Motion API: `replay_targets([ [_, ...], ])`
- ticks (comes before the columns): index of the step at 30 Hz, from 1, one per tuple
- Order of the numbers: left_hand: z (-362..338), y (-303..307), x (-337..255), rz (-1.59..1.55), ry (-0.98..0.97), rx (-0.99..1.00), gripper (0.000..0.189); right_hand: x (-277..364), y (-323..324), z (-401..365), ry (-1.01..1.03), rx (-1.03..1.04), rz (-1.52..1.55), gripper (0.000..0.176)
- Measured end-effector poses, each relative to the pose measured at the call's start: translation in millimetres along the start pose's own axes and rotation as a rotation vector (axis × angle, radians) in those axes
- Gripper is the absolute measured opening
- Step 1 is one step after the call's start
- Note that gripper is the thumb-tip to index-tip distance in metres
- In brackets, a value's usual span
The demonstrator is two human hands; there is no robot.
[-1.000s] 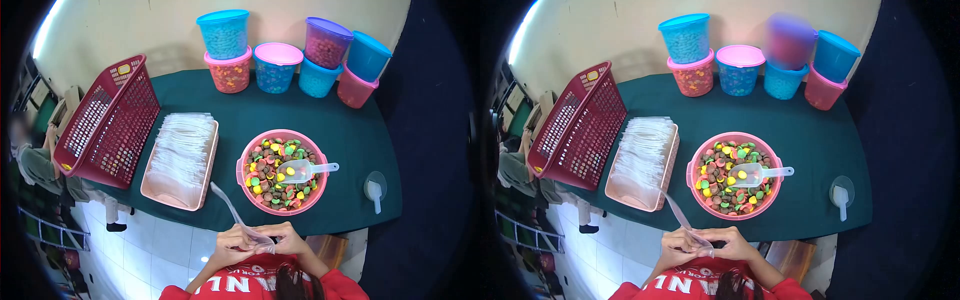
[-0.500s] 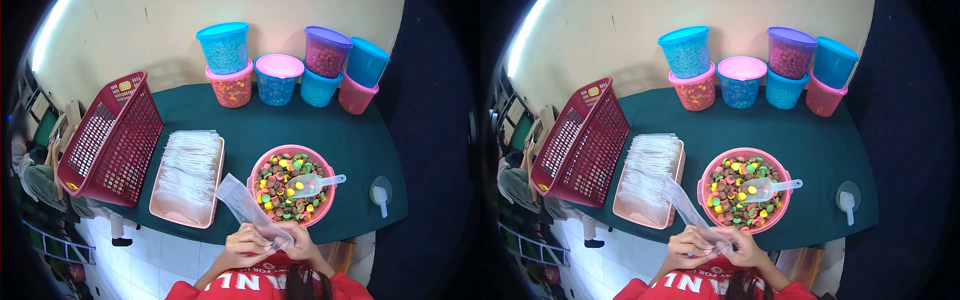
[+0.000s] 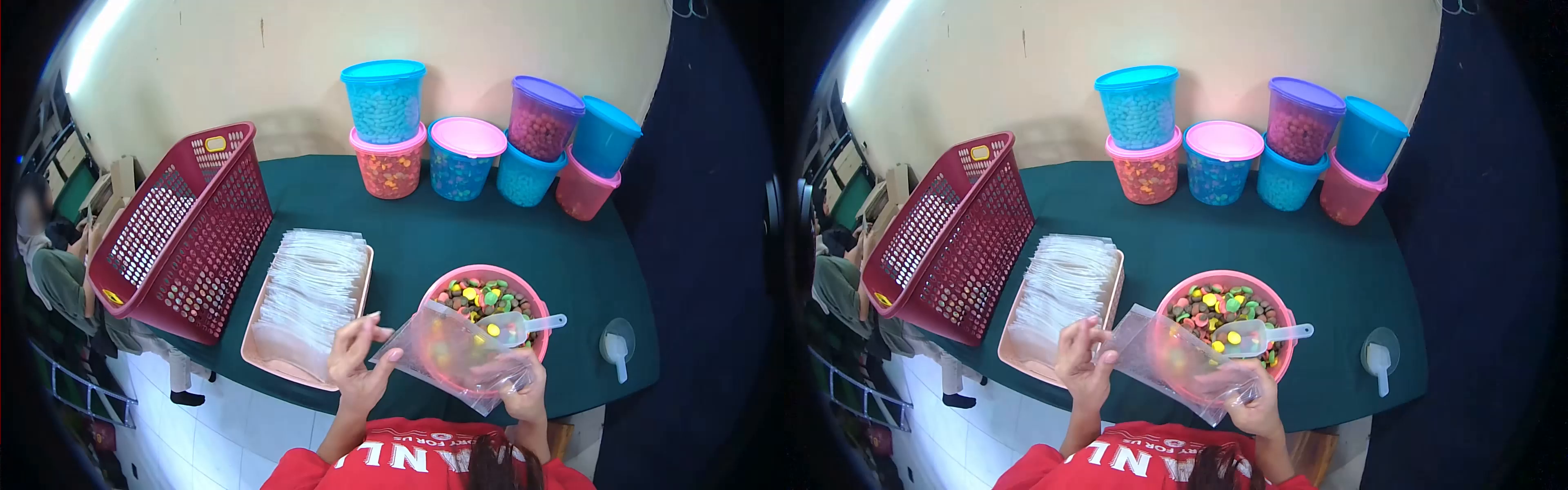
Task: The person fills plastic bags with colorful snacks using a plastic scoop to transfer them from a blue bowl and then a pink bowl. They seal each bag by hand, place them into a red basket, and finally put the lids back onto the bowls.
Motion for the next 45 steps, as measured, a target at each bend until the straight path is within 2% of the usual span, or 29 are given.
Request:
replay_targets([
  [1, 0.7, -1.6, 2.9, 0.000, -0.001, -0.009, 0.040, -1.2, -0.3, 1.1, -0.009, 0.012, -0.029, 0.033],
  [3, 0.2, -9.1, -0.6, 0.034, -0.138, 0.083, 0.031, -4.0, 0.6, 3.0, -0.069, -0.006, 0.002, 0.031],
  [9, -1.4, -11.5, 11.7, 0.080, -0.122, 0.057, 0.027, -18.6, 7.5, 6.5, -0.119, -0.031, -0.061, 0.026],
  [12, -2.1, -13.5, 20.4, 0.133, -0.087, 0.074, 0.025, -15.1, 2.5, 12.7, -0.247, -0.016, 0.110, 0.027],
  [14, -1.7, -13.4, 24.2, 0.155, -0.067, 0.088, 0.024, -16.6, 0.6, 12.4, -0.191, 0.155, 0.120, 0.029],
  [17, -1.9, -14.0, 26.7, 0.150, -0.071, 0.135, 0.020, -15.4, -1.7, 13.0, -0.263, 0.149, 0.186, 0.031],
  [19, -9.5, -9.6, 47.4, -0.180, 0.346, 0.053, 0.015, -12.5, -2.2, 12.9, -0.299, 0.134, 0.162, 0.033],
  [20, -12.5, -8.6, 50.8, -0.252, 0.419, 0.073, 0.015, -12.9, -2.1, 13.1, -0.326, 0.131, 0.132, 0.036],
  [24, -13.3, -5.9, 51.3, -0.279, 0.494, 0.141, 0.012, -9.9, -1.5, 15.7, -0.295, 0.189, 0.022, 0.043],
  [27, -13.0, 4.1, 58.0, -0.178, 0.477, 0.186, 0.009, -8.0, 3.4, 18.8, -0.294, 0.206, -0.240, 0.045],
  [29, -10.2, 10.6, 57.3, -0.266, 0.523, 0.163, 0.007, -3.3, 7.9, 26.3, -0.230, 0.154, -0.284, 0.041],
  [32, -11.0, 17.2, 57.6, -0.286, 0.565, 0.175, 0.007, 5.5, 11.9, 36.2, -0.137, 0.197, -0.480, 0.033],
  [34, -13.6, 19.1, 58.7, -0.274, 0.607, 0.191, 0.007, 1.8, 17.6, 35.1, -0.140, 0.166, -0.439, 0.031],
  [36, -13.3, 19.5, 57.3, -0.255, 0.544, 0.213, 0.006, -2.8, 20.4, 35.4, -0.135, 0.135, -0.398, 0.028],
  [37, -14.1, 18.2, 57.6, -0.260, 0.538, 0.215, 0.006, -7.8, 21.4, 34.5, -0.198, 0.082, -0.273, 0.026],
  [38, -16.5, 19.0, 60.9, -0.327, 0.598, 0.152, 0.005, -12.5, 22.7, 33.7, -0.262, 0.029, -0.145, 0.024],
  [39, -18.9, 20.4, 64.7, -0.393, 0.659, 0.091, 0.006, -14.0, 22.6, 33.9, -0.259, 0.025, -0.145, 0.024],
  [43, -18.5, 10.8, 63.8, -0.589, 0.698, 0.146, 0.006, -22.1, 22.2, 35.1, -0.320, 0.021, -0.069, 0.026],
  [45, -12.9, 9.6, 59.2, -0.174, 0.734, 0.112, 0.023, -20.0, 18.9, 35.2, -0.330, 0.036, -0.071, 0.028],
])
Point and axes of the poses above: each hand's wrist, its own z-axis towards the middle knuckle, its own y-axis out of the back of the hand, x = y × z, the point moved 6 cm from there along z, towards the middle knuckle, and after that the axes turned 7 degrees about -x, right-handed, at the moved point
